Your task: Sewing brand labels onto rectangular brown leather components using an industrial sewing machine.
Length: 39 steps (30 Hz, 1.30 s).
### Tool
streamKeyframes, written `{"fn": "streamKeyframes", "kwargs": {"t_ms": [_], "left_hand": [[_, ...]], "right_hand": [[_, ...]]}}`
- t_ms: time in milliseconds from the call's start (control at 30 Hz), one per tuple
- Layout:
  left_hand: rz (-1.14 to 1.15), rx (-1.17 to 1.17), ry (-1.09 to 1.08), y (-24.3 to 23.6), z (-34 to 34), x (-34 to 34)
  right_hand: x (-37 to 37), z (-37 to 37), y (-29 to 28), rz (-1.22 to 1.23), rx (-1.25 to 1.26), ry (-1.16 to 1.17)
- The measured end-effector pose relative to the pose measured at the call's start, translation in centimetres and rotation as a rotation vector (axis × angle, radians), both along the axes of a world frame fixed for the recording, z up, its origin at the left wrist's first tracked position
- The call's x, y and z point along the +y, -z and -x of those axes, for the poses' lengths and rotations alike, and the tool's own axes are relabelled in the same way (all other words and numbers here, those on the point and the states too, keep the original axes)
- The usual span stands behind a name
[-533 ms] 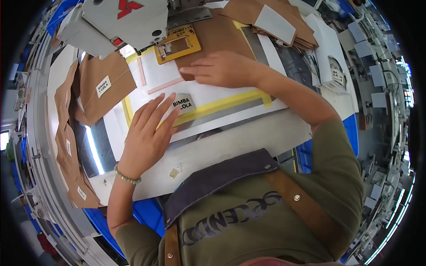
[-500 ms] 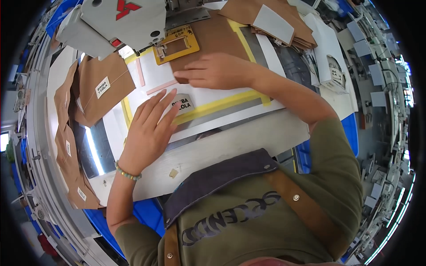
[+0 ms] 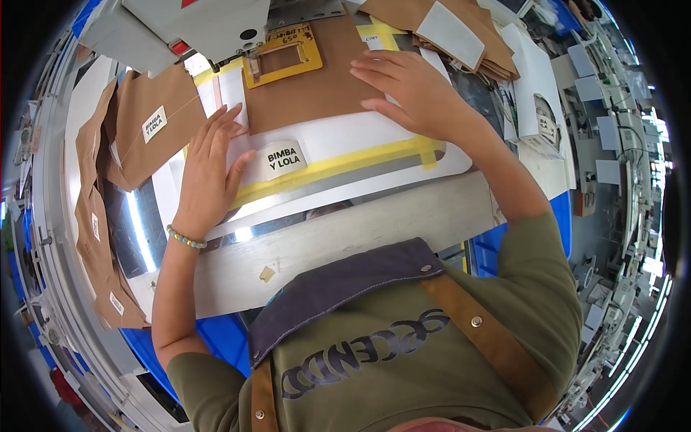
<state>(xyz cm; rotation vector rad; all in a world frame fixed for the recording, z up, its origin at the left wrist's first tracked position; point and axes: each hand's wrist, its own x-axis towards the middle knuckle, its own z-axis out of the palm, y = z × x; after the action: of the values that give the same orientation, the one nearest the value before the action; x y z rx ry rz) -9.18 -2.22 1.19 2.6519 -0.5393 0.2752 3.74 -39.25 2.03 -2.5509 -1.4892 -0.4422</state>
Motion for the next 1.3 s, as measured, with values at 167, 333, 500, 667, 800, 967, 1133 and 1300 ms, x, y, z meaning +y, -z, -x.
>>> {"fn": "streamKeyframes", "kwargs": {"t_ms": [167,333,500,667,800,967,1133,1300], "left_hand": [[-0.102,0.029,0.056,0.2,-0.9,-0.7],[-0.236,-0.028,0.033,0.4,-2.1,-0.1],[-0.301,-0.093,-0.058,0.8,-1.7,1.2],[-0.316,-0.112,-0.106,0.4,-0.5,2.5],[-0.172,-0.128,-0.071,0.3,-0.1,2.1],[-0.136,-0.049,-0.021,0.8,-0.1,1.1],[-0.170,-0.004,-0.022,0.8,0.1,1.7],[-0.060,-0.073,-0.054,1.1,0.1,1.4]], "right_hand": [[0.0,1.1,1.4,0.145,0.131,0.007],[2.4,-0.1,2.2,0.153,0.088,0.022],[3.5,-1.1,1.7,0.190,0.122,0.056],[1.3,0.8,0.0,0.170,0.145,0.060],[0.3,1.9,-0.1,0.132,0.191,0.025],[0.3,1.3,1.4,0.063,0.206,0.040],[0.0,1.0,1.9,0.073,0.204,0.011],[0.1,1.0,1.7,-0.146,0.203,0.010]]}}
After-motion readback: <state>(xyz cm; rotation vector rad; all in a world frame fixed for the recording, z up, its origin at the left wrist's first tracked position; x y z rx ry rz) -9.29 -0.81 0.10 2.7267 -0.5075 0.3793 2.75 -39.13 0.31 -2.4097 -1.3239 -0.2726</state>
